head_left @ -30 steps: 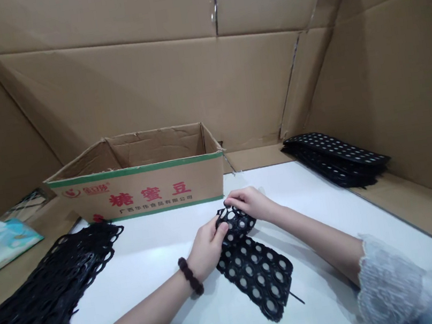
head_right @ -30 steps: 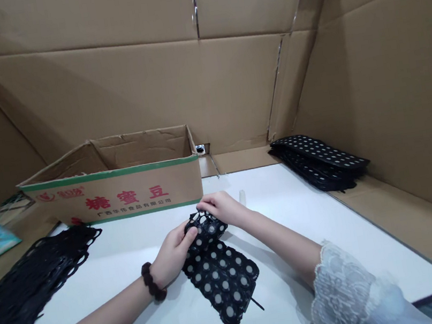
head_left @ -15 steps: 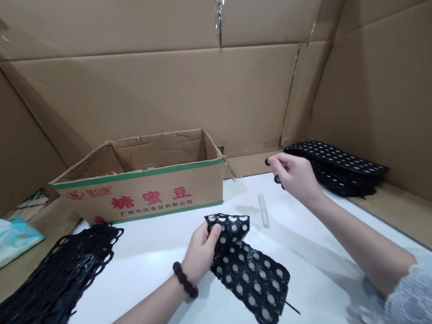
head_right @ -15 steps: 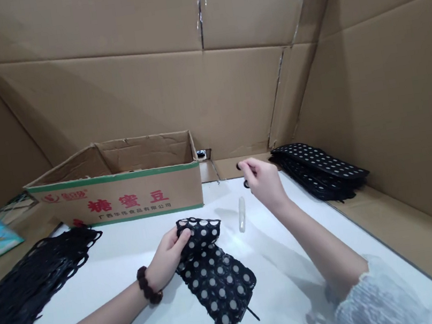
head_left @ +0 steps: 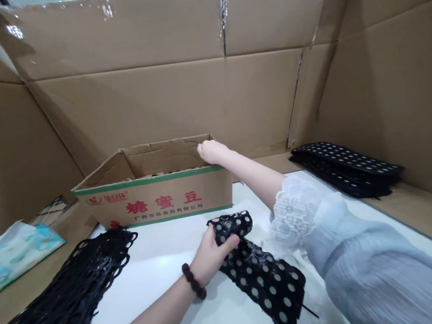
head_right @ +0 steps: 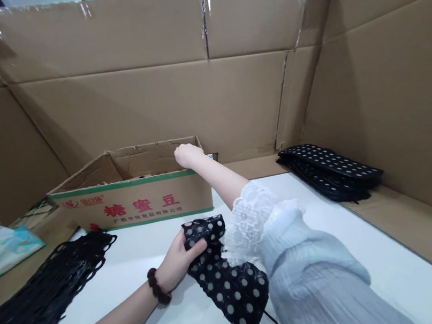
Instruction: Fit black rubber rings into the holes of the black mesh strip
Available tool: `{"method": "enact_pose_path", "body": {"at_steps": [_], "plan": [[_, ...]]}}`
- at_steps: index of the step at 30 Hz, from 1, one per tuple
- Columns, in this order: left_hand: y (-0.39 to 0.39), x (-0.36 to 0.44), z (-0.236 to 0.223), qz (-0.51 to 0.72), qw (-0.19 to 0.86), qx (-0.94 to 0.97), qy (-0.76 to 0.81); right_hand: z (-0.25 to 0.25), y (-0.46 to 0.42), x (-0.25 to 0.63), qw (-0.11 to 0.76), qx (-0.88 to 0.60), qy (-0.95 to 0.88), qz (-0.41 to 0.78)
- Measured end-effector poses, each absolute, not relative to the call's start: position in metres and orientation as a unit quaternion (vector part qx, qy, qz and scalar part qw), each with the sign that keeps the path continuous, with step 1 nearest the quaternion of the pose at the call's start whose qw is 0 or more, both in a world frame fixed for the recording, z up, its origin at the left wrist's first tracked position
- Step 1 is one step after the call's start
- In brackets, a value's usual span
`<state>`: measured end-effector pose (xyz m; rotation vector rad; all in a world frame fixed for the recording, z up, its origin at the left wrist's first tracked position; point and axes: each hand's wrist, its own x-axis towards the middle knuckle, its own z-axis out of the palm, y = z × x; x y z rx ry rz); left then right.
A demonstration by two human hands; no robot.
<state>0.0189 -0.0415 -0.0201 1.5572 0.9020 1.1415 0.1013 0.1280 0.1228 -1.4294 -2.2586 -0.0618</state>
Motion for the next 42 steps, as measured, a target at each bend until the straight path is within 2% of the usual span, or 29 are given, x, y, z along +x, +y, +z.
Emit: {"method": "enact_pose_path", "body": {"at_steps": [3,7,12,15,17,19,24,29,32,36,37,40,42], "plan": [[-0.041,0.018,-0.025,0.462,0.507,0.627,0.371,0.114,0.110,0.116,0.253,-0.486,-0.836,-0.040],[-0.039,0.018,-0.028,0.472,0.517,0.606,0.377,0.092,0.056,0.143,0.326,-0.325,-0.886,-0.053],[-0.038,0.019,-0.025,0.470,0.502,0.628,0.364,0.046,0.021,0.168,0.206,-0.271,-0.927,0.158],[-0.040,0.020,-0.022,0.455,0.498,0.645,0.359,0.034,0.029,0.178,0.189,-0.272,-0.892,0.308],[-0.040,0.020,-0.021,0.453,0.506,0.644,0.353,0.037,0.034,0.183,0.198,-0.284,-0.863,0.367],[-0.039,0.021,-0.021,0.463,0.518,0.628,0.350,0.044,0.035,0.182,0.244,-0.317,-0.853,0.336],[-0.030,0.018,-0.025,0.512,0.534,0.562,0.370,0.073,0.030,0.164,0.390,-0.306,-0.863,0.102],[-0.029,0.013,-0.032,0.474,0.538,0.572,0.399,0.117,0.065,0.148,0.563,-0.360,-0.744,-0.016],[-0.028,0.013,-0.033,0.508,0.527,0.564,0.382,0.131,0.089,0.136,0.523,-0.365,-0.769,-0.041],[-0.025,0.012,-0.031,0.516,0.532,0.552,0.381,0.120,0.096,0.122,0.345,-0.405,-0.847,0.002],[-0.025,0.012,-0.030,0.511,0.534,0.555,0.382,0.114,0.091,0.121,0.339,-0.404,-0.849,-0.004],[-0.024,0.011,-0.030,0.500,0.538,0.563,0.379,0.093,0.060,0.130,0.393,-0.324,-0.860,-0.037],[-0.024,0.011,-0.030,0.499,0.538,0.566,0.375,0.077,0.035,0.142,0.365,-0.246,-0.898,-0.007]]}}
